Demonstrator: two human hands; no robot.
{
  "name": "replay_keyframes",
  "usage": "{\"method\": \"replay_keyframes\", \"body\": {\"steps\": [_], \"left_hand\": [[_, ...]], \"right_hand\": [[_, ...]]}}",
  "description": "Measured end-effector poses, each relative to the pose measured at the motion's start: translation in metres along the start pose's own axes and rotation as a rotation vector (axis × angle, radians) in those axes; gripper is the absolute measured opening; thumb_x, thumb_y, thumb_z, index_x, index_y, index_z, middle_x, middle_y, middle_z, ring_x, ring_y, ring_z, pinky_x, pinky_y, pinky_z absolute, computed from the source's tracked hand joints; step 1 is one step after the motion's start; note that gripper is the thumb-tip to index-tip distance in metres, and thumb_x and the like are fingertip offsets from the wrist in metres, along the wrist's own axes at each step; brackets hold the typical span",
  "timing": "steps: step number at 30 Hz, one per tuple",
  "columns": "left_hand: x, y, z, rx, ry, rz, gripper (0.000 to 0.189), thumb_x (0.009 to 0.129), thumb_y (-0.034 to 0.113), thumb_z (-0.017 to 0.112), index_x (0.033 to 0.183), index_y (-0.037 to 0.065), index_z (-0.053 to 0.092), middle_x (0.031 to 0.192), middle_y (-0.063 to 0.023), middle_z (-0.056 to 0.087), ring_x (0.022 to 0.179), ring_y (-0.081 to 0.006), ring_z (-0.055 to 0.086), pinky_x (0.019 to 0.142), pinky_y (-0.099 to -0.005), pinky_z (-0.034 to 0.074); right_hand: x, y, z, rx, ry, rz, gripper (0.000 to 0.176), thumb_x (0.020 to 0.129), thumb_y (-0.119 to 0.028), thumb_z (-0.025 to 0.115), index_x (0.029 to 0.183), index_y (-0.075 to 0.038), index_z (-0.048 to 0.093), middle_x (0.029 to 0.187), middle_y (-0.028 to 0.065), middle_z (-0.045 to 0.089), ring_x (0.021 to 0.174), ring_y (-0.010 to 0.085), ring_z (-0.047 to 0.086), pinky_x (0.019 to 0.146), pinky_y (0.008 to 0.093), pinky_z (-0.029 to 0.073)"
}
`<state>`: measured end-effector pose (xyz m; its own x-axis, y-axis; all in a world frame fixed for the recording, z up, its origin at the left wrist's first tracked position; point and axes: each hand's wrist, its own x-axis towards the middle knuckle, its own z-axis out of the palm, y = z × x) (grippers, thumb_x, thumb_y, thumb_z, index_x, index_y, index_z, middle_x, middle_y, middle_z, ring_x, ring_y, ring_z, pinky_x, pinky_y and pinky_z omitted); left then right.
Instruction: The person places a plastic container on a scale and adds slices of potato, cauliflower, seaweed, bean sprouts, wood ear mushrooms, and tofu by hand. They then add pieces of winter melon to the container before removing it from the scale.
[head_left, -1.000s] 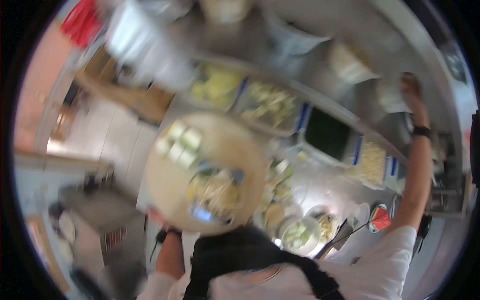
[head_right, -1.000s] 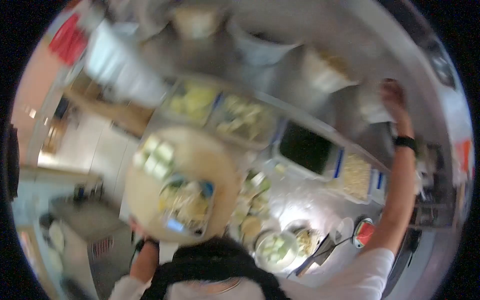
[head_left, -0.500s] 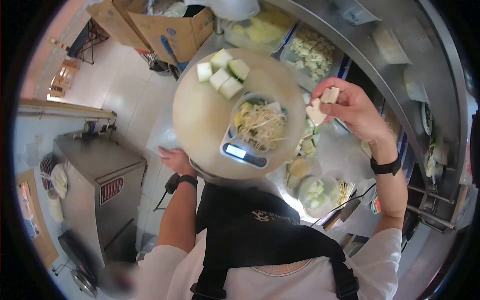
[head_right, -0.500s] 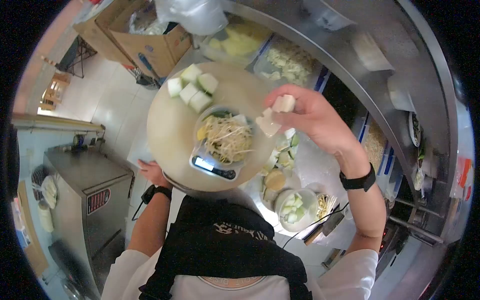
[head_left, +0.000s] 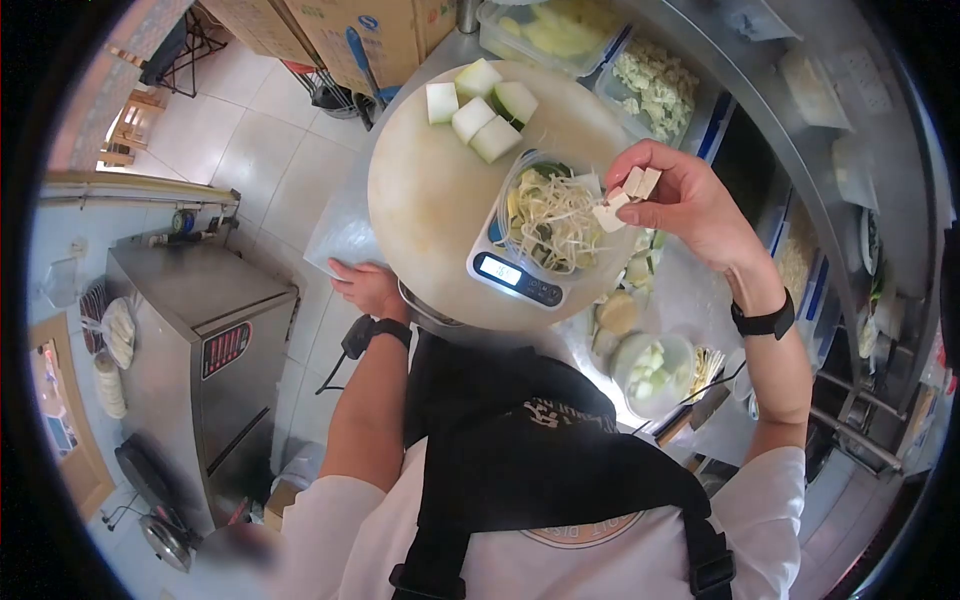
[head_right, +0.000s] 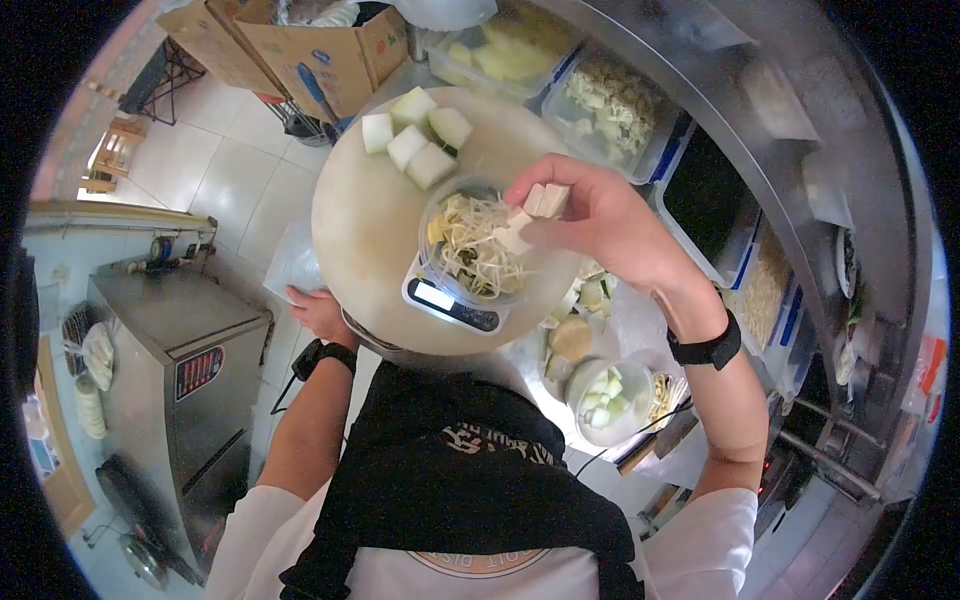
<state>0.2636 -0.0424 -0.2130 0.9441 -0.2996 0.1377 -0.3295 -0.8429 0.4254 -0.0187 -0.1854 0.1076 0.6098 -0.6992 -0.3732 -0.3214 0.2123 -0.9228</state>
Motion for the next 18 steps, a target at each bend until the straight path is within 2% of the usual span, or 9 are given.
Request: {"method": "replay_keyframes", "body": {"steps": [3,5,6,8,9,11,12,14,18], "left_hand": [[-0.001,0.001,-0.001,-0.007,0.010,0.008,0.054,0.083,0.020,0.041,0.135,0.011,0.027,0.124,-0.0305,0.036,0.098,-0.0459,0.049,0.082,-0.0494,0.043],[0.000,-0.003,0.004,-0.004,0.016,0.015,0.054,0.083,0.020,0.041,0.135,0.011,0.027,0.123,-0.0305,0.037,0.098,-0.0458,0.049,0.082,-0.0493,0.043],[0.001,-0.003,0.004,-0.004,0.024,0.022,0.055,0.083,0.020,0.041,0.135,0.011,0.027,0.123,-0.0305,0.037,0.098,-0.0456,0.049,0.081,-0.0492,0.043],[0.002,-0.005,0.006,0.002,0.017,0.023,0.055,0.083,0.020,0.041,0.135,0.011,0.027,0.122,-0.0304,0.038,0.097,-0.0455,0.049,0.081,-0.0492,0.044],[0.002,-0.004,0.004,0.006,0.009,0.024,0.055,0.082,0.020,0.041,0.134,0.011,0.027,0.121,-0.0304,0.038,0.097,-0.0454,0.050,0.080,-0.0491,0.044],[0.001,-0.001,0.001,0.013,-0.002,0.008,0.055,0.082,0.020,0.041,0.134,0.011,0.027,0.121,-0.0302,0.039,0.096,-0.0451,0.050,0.080,-0.0490,0.044],[0.001,0.001,0.000,0.014,-0.014,-0.007,0.054,0.082,0.019,0.041,0.134,0.011,0.027,0.121,-0.0300,0.039,0.095,-0.0449,0.050,0.079,-0.0489,0.045],[0.002,-0.001,0.002,0.021,-0.016,-0.011,0.054,0.082,0.020,0.042,0.134,0.011,0.028,0.121,-0.0297,0.039,0.095,-0.0448,0.050,0.079,-0.0489,0.045],[0.001,0.001,0.001,0.050,-0.014,-0.016,0.054,0.083,0.020,0.042,0.134,0.011,0.028,0.122,-0.0287,0.039,0.094,-0.0444,0.050,0.078,-0.0490,0.045]], "right_hand": [[0.001,0.004,-0.001,0.007,-0.010,-0.040,0.027,0.074,0.004,0.063,0.099,-0.005,0.055,0.093,-0.0004,0.056,0.087,0.0070,0.054,0.077,0.0209,0.044],[0.005,0.013,0.000,-0.087,0.018,-0.098,0.026,0.074,0.000,0.062,0.099,-0.005,0.057,0.095,-0.0025,0.057,0.076,0.0040,0.053,0.069,0.0175,0.042],[0.006,0.015,0.001,-0.085,0.017,-0.097,0.026,0.074,0.000,0.062,0.099,-0.005,0.057,0.095,-0.0025,0.057,0.076,0.0040,0.053,0.069,0.0175,0.042],[0.010,0.021,0.004,-0.118,0.081,-0.039,0.028,0.073,0.004,0.064,0.098,-0.005,0.055,0.093,-0.0006,0.055,0.087,0.0063,0.050,0.078,0.0215,0.042],[0.014,0.027,0.005,-0.116,0.079,-0.039,0.028,0.073,0.004,0.064,0.098,-0.005,0.055,0.093,-0.0006,0.055,0.087,0.0063,0.050,0.078,0.0215,0.042],[0.021,0.042,0.007,-0.268,0.045,-0.233,0.026,0.073,-0.002,0.064,0.099,-0.005,0.059,0.092,-0.0034,0.054,0.082,0.0044,0.049,0.071,0.0183,0.041],[0.022,0.045,0.010,-0.267,0.046,-0.233,0.026,0.073,-0.002,0.064,0.099,-0.005,0.059,0.092,-0.0034,0.054,0.082,0.0044,0.049,0.071,0.0183,0.041],[0.024,0.049,0.017,-0.202,0.037,-0.247,0.028,0.073,0.000,0.063,0.100,-0.004,0.059,0.093,-0.0016,0.055,0.086,0.0067,0.049,0.079,0.0224,0.040],[0.022,0.052,0.025,-0.148,0.086,-0.207,0.031,0.071,0.003,0.063,0.101,-0.004,0.059,0.094,0.0005,0.057,0.088,0.0096,0.051,0.082,0.0256,0.041]]}}
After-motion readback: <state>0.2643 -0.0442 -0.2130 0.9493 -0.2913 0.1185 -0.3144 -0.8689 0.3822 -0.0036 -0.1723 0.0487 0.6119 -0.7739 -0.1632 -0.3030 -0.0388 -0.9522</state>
